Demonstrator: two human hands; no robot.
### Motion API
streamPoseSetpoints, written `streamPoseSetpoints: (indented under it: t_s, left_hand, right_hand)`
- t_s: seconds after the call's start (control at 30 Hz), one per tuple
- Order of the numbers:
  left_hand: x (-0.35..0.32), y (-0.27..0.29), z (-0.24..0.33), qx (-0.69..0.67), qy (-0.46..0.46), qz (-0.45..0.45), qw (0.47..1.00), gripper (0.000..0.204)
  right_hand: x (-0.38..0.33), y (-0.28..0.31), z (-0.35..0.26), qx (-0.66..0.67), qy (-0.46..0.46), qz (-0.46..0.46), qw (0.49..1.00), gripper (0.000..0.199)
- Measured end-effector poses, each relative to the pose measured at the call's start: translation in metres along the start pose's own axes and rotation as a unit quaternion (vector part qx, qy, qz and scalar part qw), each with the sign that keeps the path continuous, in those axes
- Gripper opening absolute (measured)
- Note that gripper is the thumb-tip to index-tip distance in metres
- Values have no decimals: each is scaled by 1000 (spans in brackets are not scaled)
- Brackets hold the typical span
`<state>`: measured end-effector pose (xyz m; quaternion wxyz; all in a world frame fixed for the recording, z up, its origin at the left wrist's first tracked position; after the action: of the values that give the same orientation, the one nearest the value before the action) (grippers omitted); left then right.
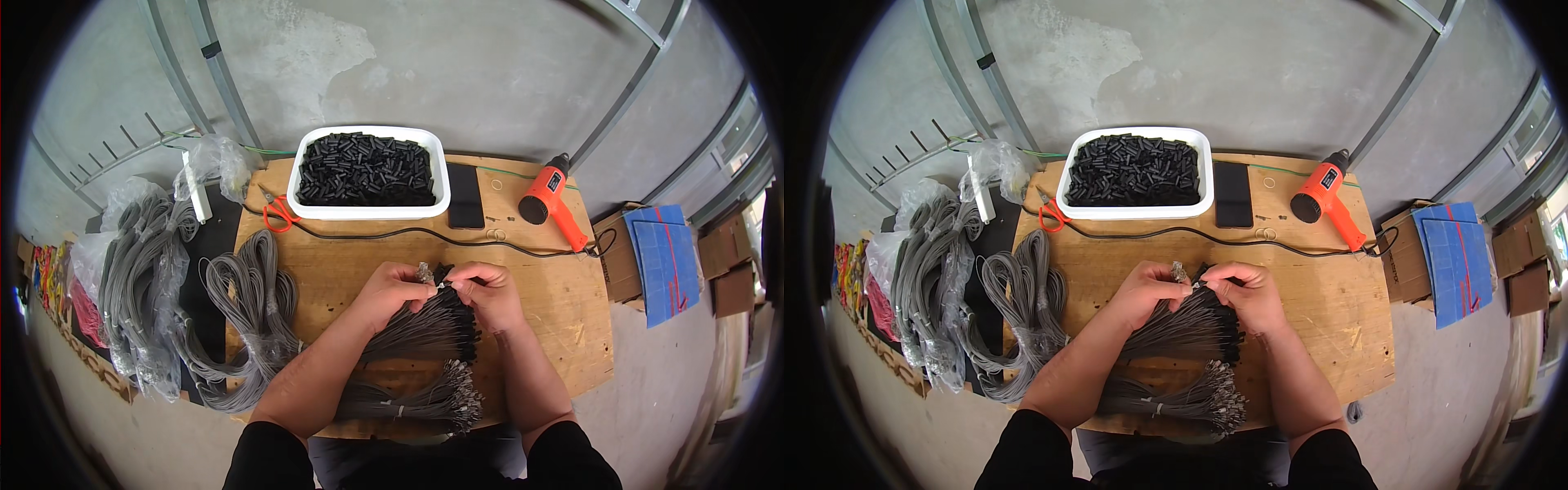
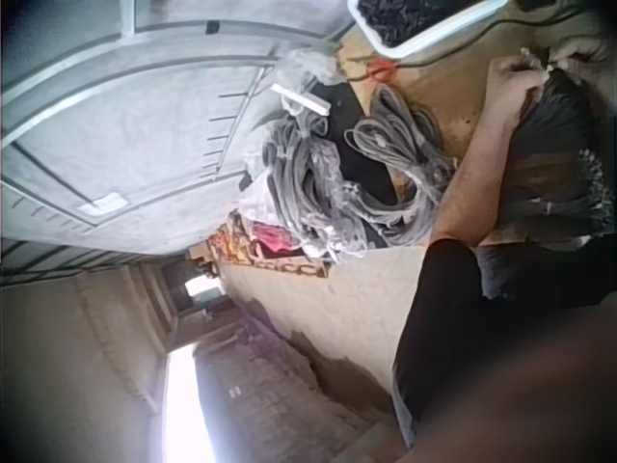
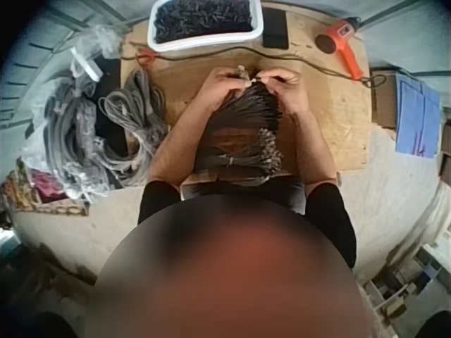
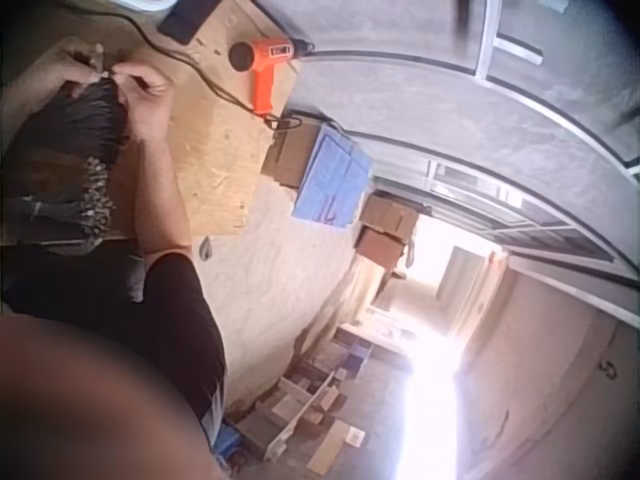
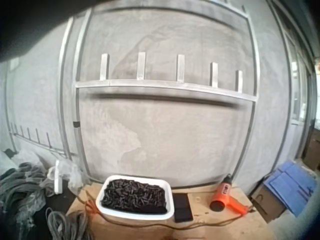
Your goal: Applying heat shrink tubing to wire terminals and then using a heat gun to shrink them.
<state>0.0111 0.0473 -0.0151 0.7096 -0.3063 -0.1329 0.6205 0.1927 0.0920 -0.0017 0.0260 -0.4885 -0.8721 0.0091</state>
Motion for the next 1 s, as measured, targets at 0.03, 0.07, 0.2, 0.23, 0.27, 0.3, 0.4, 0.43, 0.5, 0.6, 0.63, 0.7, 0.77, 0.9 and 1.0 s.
streamPoseSetpoints:
  t_s: [0.03,0.07,0.2,0.23,0.27,0.3,0.4,0.43,0.5,0.6,0.63,0.7,0.77,0.9,1.0]
  left_hand:
    - [1,1,-1,1,4,-2,1000,10]
    - [1,1,-1,2,8,-4,1000,10]
    - [0,2,-1,9,5,-6,1000,11]
    - [-1,1,0,18,2,-3,1000,12]
    - [-1,1,0,28,-1,-1,1000,13]
    - [-1,0,0,28,-2,-1,1000,13]
    - [-1,0,1,18,-18,1,1000,13]
    - [-2,1,2,35,-16,4,999,12]
    - [-2,2,2,54,-14,8,998,11]
    - [-1,3,2,76,-16,3,997,11]
    - [-1,2,2,76,-18,3,997,11]
    - [0,2,1,76,-20,3,997,10]
    - [0,4,0,94,-29,-5,995,14]
    - [0,2,1,119,-45,3,992,13]
    - [1,1,1,127,-46,7,991,13]
  right_hand:
    - [0,0,0,-1,-1,-1,1000,12]
    - [0,0,0,-5,3,-4,1000,12]
    - [0,-3,-2,-14,10,-9,1000,12]
    - [0,-3,-3,-14,10,-10,1000,12]
    - [-1,-2,-3,-19,-10,4,1000,12]
    - [-1,0,-3,-24,-30,20,999,12]
    - [1,7,1,-12,-37,44,998,14]
    - [1,6,0,-12,-36,44,998,14]
    - [0,2,-2,29,-61,52,996,16]
    - [0,1,-6,121,-114,20,986,18]
    - [0,3,-6,121,-113,21,986,18]
    - [0,3,-1,158,-131,8,979,19]
    - [-1,3,0,166,-139,5,976,18]
    - [-2,1,1,169,-155,1,973,17]
    - [-2,-1,5,160,-158,-12,974,17]
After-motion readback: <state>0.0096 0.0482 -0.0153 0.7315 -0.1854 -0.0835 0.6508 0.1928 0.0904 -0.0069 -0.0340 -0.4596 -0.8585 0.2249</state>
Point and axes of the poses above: each hand's wrist, its own x-axis towards the middle knuckle, its own y-axis out of the back of the hand, z = x × y, the point moved 5 cm from there along x, towards the middle knuckle, and after that the axes turned 12 degrees about -x, right-handed, at the moved point
